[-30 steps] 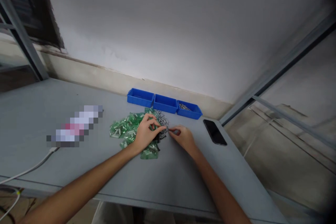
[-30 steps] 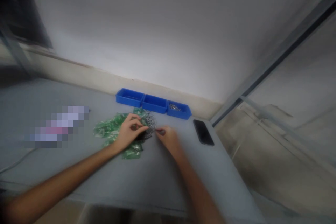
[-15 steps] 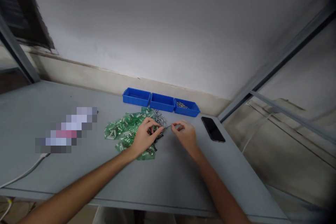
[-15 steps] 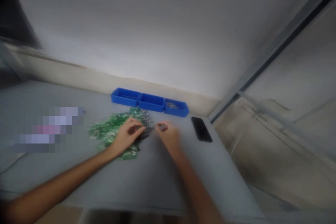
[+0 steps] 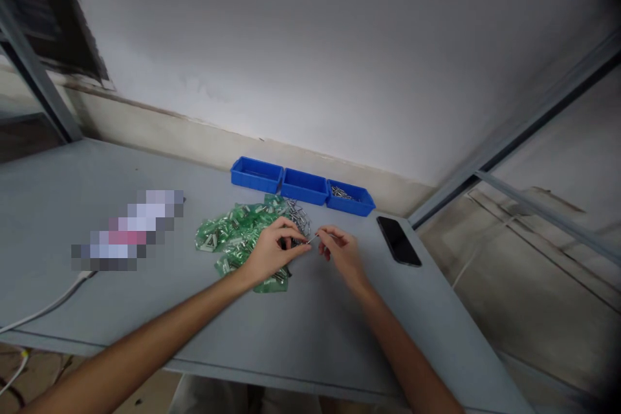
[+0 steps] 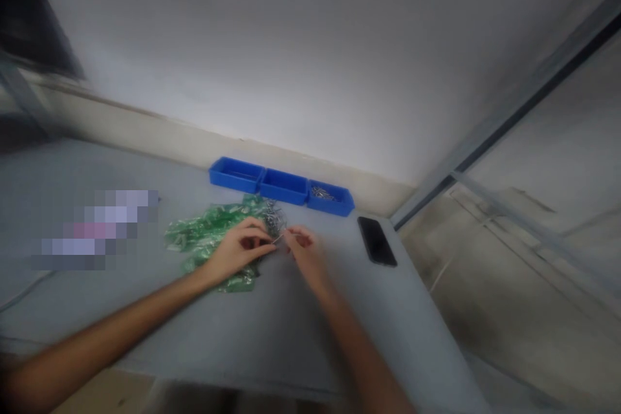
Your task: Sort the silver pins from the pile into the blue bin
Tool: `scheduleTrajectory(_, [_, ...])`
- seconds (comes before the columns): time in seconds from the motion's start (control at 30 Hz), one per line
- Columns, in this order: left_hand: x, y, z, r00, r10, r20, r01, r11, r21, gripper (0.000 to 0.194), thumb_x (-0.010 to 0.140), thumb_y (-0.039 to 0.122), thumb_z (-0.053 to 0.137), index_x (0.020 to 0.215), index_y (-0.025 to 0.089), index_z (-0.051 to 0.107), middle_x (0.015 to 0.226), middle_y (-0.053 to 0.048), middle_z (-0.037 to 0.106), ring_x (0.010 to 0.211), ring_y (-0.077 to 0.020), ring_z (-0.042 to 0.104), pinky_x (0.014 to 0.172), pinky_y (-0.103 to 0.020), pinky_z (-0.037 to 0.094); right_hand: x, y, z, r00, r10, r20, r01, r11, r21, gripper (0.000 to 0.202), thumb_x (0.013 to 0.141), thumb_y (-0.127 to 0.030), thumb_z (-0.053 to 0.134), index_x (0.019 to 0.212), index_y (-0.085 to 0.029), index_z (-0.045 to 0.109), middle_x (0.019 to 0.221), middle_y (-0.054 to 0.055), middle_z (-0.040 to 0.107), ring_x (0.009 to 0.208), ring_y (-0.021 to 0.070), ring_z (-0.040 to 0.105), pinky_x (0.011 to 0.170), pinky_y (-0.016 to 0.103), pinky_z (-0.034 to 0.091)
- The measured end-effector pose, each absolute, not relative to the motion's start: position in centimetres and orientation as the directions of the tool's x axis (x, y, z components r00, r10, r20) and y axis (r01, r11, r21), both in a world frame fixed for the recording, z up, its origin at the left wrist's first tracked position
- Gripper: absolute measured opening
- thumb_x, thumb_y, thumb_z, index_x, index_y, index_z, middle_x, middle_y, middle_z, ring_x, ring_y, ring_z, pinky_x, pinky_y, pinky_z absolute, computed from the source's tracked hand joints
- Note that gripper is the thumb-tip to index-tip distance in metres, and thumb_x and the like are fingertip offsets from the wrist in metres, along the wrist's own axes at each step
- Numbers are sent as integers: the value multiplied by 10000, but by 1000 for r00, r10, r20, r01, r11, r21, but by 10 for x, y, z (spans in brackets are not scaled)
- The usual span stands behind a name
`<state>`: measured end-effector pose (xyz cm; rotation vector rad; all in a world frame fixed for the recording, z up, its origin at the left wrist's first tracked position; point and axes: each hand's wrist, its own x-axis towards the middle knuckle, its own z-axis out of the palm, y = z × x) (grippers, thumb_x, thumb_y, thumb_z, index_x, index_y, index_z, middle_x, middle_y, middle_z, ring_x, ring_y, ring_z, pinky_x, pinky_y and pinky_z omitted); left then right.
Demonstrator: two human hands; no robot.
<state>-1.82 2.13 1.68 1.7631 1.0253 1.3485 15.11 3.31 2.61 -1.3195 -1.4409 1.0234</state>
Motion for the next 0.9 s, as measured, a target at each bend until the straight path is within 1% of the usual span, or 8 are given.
scheduleTrajectory(0.13, [-18, 22, 18, 60, 895, 443, 177, -446, 877, 110, 746, 283, 652, 766, 178, 678, 857, -39, 555, 656, -110, 531, 542, -221, 436, 152, 35, 24, -26, 998, 64, 269, 69, -961, 339, 678, -494, 611, 763, -166, 626, 494, -22, 519, 436, 101, 440, 414, 213, 321])
scheduleTrajectory(0.27, [-20, 25, 17, -12, 888, 461, 155, -453, 878, 117, 756, 289, 636, 782, 179, 667, 856, -39, 552, 683, -121, 536, 544, -224, 434, 149, 33, 24, -106, 994, -10, 186, 10, -982, 333, 675, -491, 629, 773, -173, 637, 543, -19, 524, 466, 99, 449, 422, 210, 321])
scheduleTrajectory(0.4, [-21, 27, 17, -31, 887, 460, 167, -449, 878, 112, 753, 286, 639, 745, 175, 651, 859, -31, 547, 647, -105, 520, 532, -219, 421, 145, 30, 23, -163, 987, -9, 171, 19, -985, 302, 658, -464, 666, 771, -186, 631, 539, -33, 517, 475, 92, 445, 438, 207, 319])
scheduleTrajectory(0.5, [-21, 27, 17, -16, 884, 468, 182, -457, 871, 106, 758, 286, 635, 756, 181, 649, 856, -27, 548, 660, -109, 530, 540, -217, 428, 141, 28, 20, -157, 986, -50, 123, -31, -992, 306, 637, -464, 679, 757, -192, 605, 507, -52, 497, 442, 82, 425, 425, 201, 305])
scheduleTrajectory(0.6, [-21, 26, 17, 22, 878, 478, 200, -472, 859, 101, 759, 284, 635, 763, 185, 653, 850, -26, 547, 662, -110, 533, 555, -219, 442, 138, 28, 17, -124, 990, -71, 28, -68, -997, 292, 647, -453, 672, 747, -194, 581, 547, -48, 510, 444, 73, 418, 414, 193, 293])
scheduleTrajectory(0.7, [-20, 24, 16, 52, 876, 479, 234, -478, 847, 109, 762, 284, 635, 803, 185, 655, 857, -25, 539, 609, -95, 510, 555, -223, 444, 139, 30, 17, -53, 995, -81, -39, -83, -996, 289, 645, -441, 674, 764, -197, 574, 621, -31, 546, 456, 68, 419, 409, 185, 300])
scheduleTrajectory(0.8, [-20, 22, 18, 22, 865, 502, 270, -488, 830, 158, 767, 284, 631, 899, 196, 629, 876, -18, 544, 575, -87, 494, 570, -232, 445, 148, 39, 17, 17, 997, -78, -55, -77, -996, 316, 641, -460, 666, 798, -197, 586, 691, -2, 587, 469, 76, 450, 402, 188, 318])
scheduleTrajectory(0.9, [-21, 22, 18, -14, 852, 523, 301, -495, 815, 152, 778, 287, 618, 900, 197, 604, 882, -14, 548, 581, -90, 497, 599, -240, 442, 167, 57, 13, 107, 994, -28, -23, -26, -999, 324, 644, -471, 655, 802, -193, 603, 654, 2, 588, 474, 88, 483, 408, 195, 343])
